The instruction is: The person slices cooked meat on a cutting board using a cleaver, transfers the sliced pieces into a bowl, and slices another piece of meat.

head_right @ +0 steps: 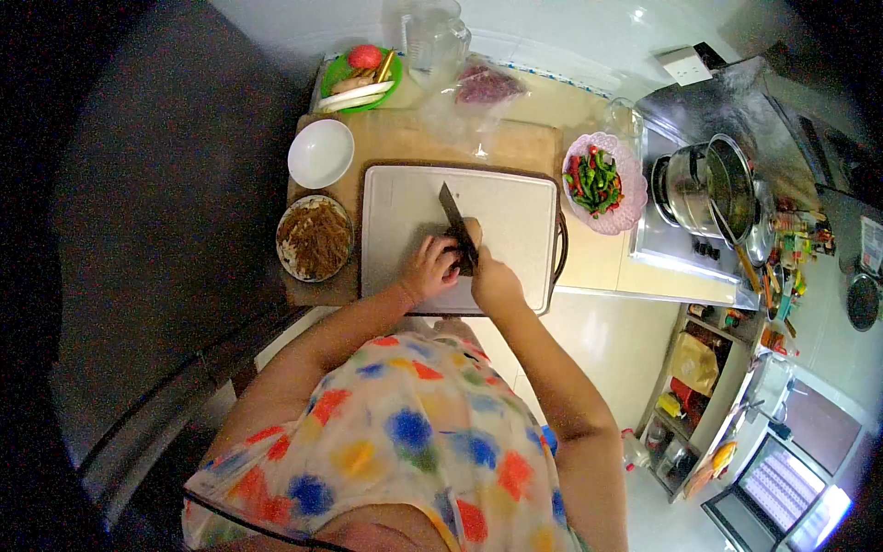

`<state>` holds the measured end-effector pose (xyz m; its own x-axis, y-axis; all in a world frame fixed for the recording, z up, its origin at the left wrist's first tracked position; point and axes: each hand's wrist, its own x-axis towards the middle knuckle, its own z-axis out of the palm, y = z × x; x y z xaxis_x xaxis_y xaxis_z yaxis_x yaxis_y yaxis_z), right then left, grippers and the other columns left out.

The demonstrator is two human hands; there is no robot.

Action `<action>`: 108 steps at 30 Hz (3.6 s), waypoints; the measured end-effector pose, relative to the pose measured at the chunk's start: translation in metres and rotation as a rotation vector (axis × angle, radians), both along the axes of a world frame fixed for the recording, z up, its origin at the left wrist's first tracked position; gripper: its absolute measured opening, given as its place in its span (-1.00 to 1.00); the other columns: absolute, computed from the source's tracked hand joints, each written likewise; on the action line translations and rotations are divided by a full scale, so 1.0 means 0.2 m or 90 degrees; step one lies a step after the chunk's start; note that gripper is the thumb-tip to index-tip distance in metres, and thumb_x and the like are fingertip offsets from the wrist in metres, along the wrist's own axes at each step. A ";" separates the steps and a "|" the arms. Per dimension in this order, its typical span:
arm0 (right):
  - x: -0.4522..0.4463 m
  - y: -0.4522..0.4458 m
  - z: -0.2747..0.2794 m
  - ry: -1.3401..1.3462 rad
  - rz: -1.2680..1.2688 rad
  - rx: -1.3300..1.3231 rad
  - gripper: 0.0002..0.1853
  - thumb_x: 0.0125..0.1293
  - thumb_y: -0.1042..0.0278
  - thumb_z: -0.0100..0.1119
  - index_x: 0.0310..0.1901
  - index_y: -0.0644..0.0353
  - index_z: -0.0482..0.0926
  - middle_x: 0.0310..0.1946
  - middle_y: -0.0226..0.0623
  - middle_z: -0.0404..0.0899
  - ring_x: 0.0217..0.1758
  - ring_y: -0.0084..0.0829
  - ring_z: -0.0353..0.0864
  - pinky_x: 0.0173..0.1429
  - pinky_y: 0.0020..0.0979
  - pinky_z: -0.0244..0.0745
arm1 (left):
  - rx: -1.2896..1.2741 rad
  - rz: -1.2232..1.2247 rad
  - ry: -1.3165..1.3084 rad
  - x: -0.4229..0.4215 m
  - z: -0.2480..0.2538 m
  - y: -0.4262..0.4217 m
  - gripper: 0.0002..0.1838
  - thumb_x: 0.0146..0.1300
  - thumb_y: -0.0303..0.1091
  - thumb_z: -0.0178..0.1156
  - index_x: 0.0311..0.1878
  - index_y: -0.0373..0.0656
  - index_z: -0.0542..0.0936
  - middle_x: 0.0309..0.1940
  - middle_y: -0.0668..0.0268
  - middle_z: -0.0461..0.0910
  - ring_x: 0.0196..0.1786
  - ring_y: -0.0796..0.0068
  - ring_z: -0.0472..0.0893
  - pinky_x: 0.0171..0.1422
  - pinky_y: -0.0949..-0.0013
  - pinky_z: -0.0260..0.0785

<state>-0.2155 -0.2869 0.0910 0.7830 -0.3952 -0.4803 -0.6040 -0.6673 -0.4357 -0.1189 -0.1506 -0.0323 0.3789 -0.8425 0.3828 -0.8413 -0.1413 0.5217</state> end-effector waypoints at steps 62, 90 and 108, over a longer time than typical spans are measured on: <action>-0.25 0.08 0.04 -0.167 -0.053 -0.029 -0.77 0.27 0.44 0.04 -0.09 0.30 0.30 -0.37 0.14 0.54 -0.39 0.17 0.57 -0.36 0.07 0.47 | -0.030 -0.043 0.059 0.02 0.13 0.03 -0.63 0.09 -0.39 0.27 0.01 -0.17 0.55 0.06 0.19 0.46 0.15 0.12 0.43 0.32 0.12 0.27; -0.15 0.00 -0.01 -0.050 -0.034 0.096 -0.25 0.26 0.50 -0.04 0.44 0.12 -0.14 0.07 0.27 0.44 -0.28 0.24 0.58 -0.27 0.11 0.45 | -0.006 -0.032 0.015 0.03 0.11 0.03 -0.64 0.04 -0.35 0.30 -0.05 -0.13 0.56 0.02 0.20 0.45 0.13 0.12 0.42 0.29 0.13 0.30; -0.09 0.05 0.06 -0.038 -0.075 0.055 -0.68 0.25 0.46 0.02 0.03 0.33 0.31 -0.47 0.25 0.56 -0.34 0.25 0.56 -0.26 0.11 0.44 | -0.014 -0.031 0.083 0.01 0.08 0.03 -0.60 0.05 -0.39 0.28 0.01 -0.15 0.52 0.06 0.18 0.42 0.17 0.08 0.39 0.31 0.09 0.27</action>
